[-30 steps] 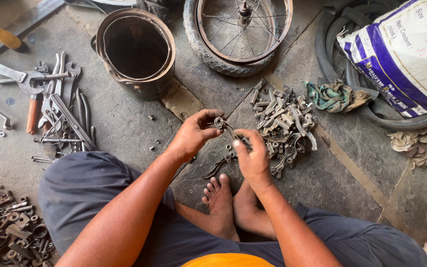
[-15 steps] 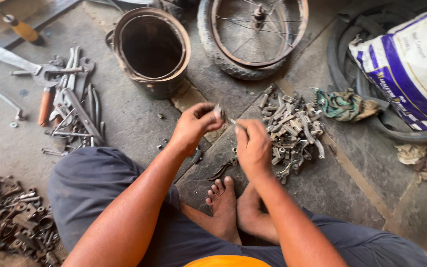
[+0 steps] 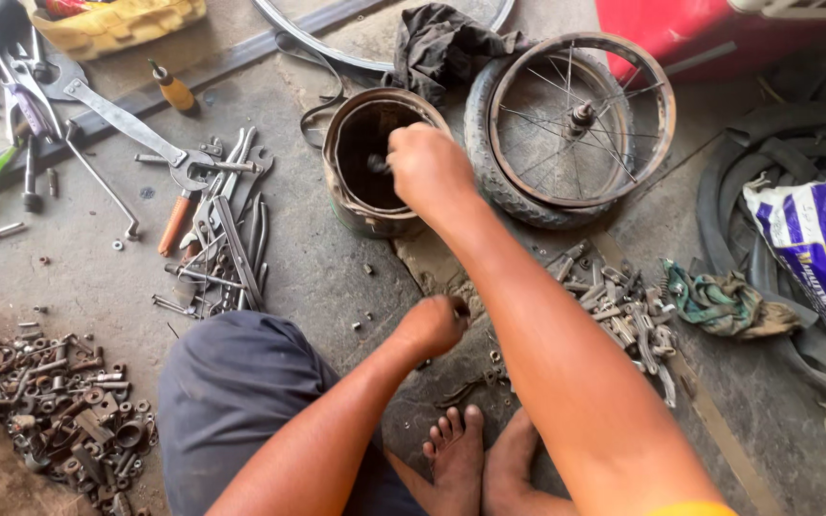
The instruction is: The person sits on the floor and sorts small metal parts from a container onto the ground. They pick up individual pieces, inspect them, and place them into piles or back into the container.
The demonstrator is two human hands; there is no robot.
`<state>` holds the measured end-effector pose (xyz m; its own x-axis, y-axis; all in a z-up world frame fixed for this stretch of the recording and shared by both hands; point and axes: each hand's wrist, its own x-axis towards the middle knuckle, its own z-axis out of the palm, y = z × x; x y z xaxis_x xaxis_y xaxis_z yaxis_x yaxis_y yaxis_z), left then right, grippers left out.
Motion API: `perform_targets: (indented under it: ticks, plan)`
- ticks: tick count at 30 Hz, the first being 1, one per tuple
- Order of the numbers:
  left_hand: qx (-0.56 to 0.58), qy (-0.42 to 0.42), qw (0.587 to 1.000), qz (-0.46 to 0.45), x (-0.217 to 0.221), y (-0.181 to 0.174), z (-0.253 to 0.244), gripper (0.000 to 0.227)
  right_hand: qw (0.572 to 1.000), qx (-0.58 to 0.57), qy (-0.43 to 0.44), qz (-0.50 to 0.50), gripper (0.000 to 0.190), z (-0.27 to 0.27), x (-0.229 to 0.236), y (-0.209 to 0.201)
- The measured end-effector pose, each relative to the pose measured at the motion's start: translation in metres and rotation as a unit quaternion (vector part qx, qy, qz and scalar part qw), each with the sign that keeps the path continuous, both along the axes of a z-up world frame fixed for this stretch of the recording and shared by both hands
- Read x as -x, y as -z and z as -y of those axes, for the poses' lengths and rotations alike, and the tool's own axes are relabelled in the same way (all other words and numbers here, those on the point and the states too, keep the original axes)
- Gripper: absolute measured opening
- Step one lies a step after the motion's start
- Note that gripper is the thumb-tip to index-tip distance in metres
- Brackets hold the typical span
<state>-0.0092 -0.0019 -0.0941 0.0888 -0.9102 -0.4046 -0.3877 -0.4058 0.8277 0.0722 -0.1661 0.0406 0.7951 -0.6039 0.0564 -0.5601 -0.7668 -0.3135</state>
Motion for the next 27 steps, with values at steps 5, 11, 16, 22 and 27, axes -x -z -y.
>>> perform_targets:
  ticks: [5,11,16,22,27]
  plan:
    - [-0.032,0.051,0.997,0.047,0.0,0.0,-0.004,0.026,0.954,-0.092,-0.043,-0.283,0.017,0.032,-0.053,0.079]
    - [0.0,0.116,0.99,0.081,0.005,0.01,-0.001,0.028,0.918,-0.091,-0.109,-0.37,0.02,0.053,-0.079,0.127]
    - [-0.043,0.057,0.992,0.105,0.004,0.018,-0.003,0.027,0.974,-0.038,-0.078,-0.212,0.02,0.043,-0.05,0.084]
    - [-0.086,0.004,0.994,0.066,-0.011,0.003,-0.002,0.027,0.986,0.004,-0.141,0.094,0.016,-0.005,0.069,0.009]
    - [-0.06,0.031,0.991,0.112,-0.013,0.001,-0.005,0.029,0.997,-0.069,-0.017,-0.023,0.027,-0.067,0.219,0.017]
